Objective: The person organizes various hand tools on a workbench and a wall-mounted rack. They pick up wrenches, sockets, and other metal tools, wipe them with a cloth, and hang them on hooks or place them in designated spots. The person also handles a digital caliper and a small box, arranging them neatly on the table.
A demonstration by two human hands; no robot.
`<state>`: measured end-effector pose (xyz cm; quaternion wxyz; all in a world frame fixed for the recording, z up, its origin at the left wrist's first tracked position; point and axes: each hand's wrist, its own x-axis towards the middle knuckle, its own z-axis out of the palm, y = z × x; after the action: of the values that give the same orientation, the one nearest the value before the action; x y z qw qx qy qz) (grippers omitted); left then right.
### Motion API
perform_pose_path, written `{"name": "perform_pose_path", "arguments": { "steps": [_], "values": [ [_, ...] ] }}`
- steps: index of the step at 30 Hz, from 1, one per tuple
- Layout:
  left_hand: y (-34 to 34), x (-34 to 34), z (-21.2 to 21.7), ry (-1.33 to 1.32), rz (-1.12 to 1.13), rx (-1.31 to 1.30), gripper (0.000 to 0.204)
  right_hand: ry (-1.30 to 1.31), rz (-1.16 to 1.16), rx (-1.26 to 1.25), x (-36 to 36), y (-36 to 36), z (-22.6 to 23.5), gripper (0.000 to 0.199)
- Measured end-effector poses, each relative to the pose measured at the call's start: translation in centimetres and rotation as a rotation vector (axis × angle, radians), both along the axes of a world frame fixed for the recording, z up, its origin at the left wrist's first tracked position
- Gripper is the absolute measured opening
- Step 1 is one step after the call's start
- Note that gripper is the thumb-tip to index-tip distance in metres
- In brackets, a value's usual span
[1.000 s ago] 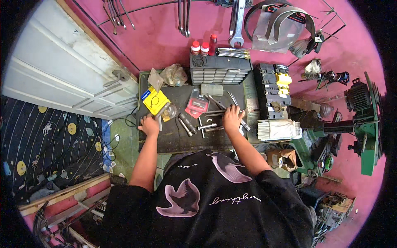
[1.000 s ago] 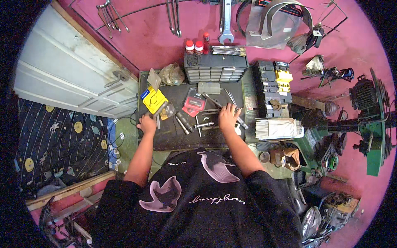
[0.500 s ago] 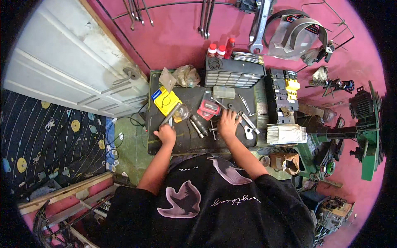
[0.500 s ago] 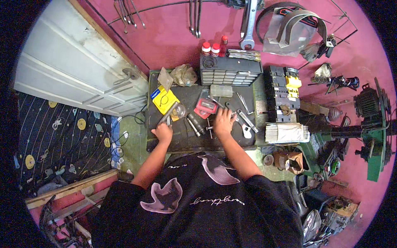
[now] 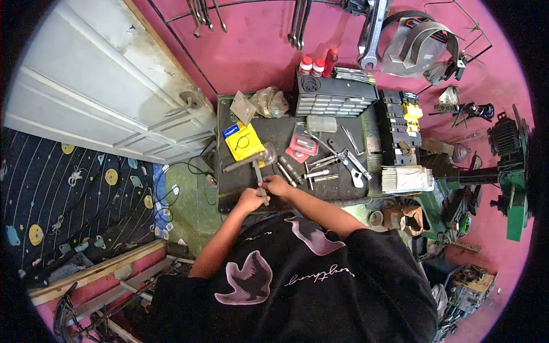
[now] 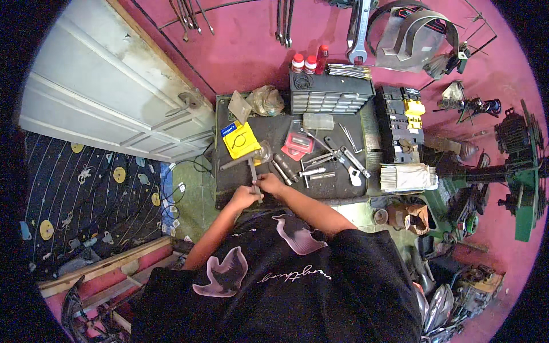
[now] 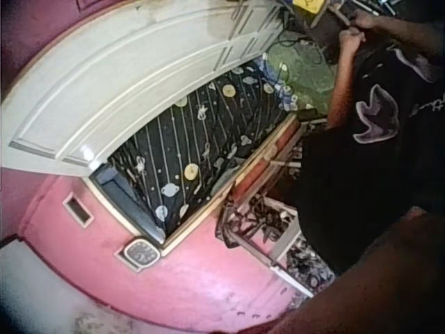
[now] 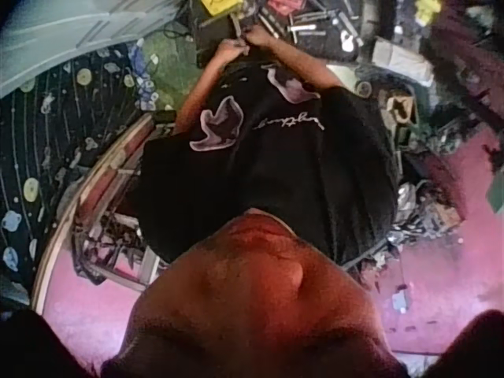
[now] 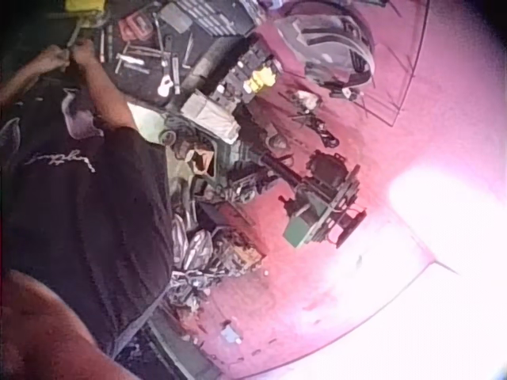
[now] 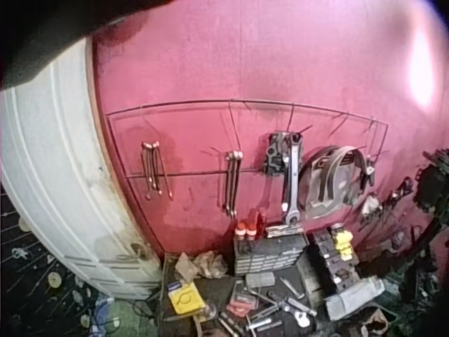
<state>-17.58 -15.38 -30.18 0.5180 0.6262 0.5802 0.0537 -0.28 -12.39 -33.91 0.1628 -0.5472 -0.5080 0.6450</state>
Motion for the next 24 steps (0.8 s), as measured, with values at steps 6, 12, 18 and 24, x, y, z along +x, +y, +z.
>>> {"name": "perform_pose_path", "arguments": {
  "steps": [6,12,18,24],
  "values": [
    [-1.0,-2.2,3.8,-0.225,-0.051,-0.174,0.026,0.413,-0.17,-0.406,1.3,-1.2,3.8,0.018],
    [-0.3,-1.7,9.1,-0.18,-0.184,-0.173,0.023,0.465,-0.384,-0.504,5.3,-2.7,6.4,0.018],
    [2.9,3.1,13.8,0.113,-0.294,0.13,0.022,0.652,-0.592,-0.502,12.7,-1.3,8.9,0.021],
    [7.6,8.7,14.7,-0.049,-0.337,0.137,0.022,0.654,-0.739,-0.254,20.9,1.4,14.2,0.016]
  ]
}}
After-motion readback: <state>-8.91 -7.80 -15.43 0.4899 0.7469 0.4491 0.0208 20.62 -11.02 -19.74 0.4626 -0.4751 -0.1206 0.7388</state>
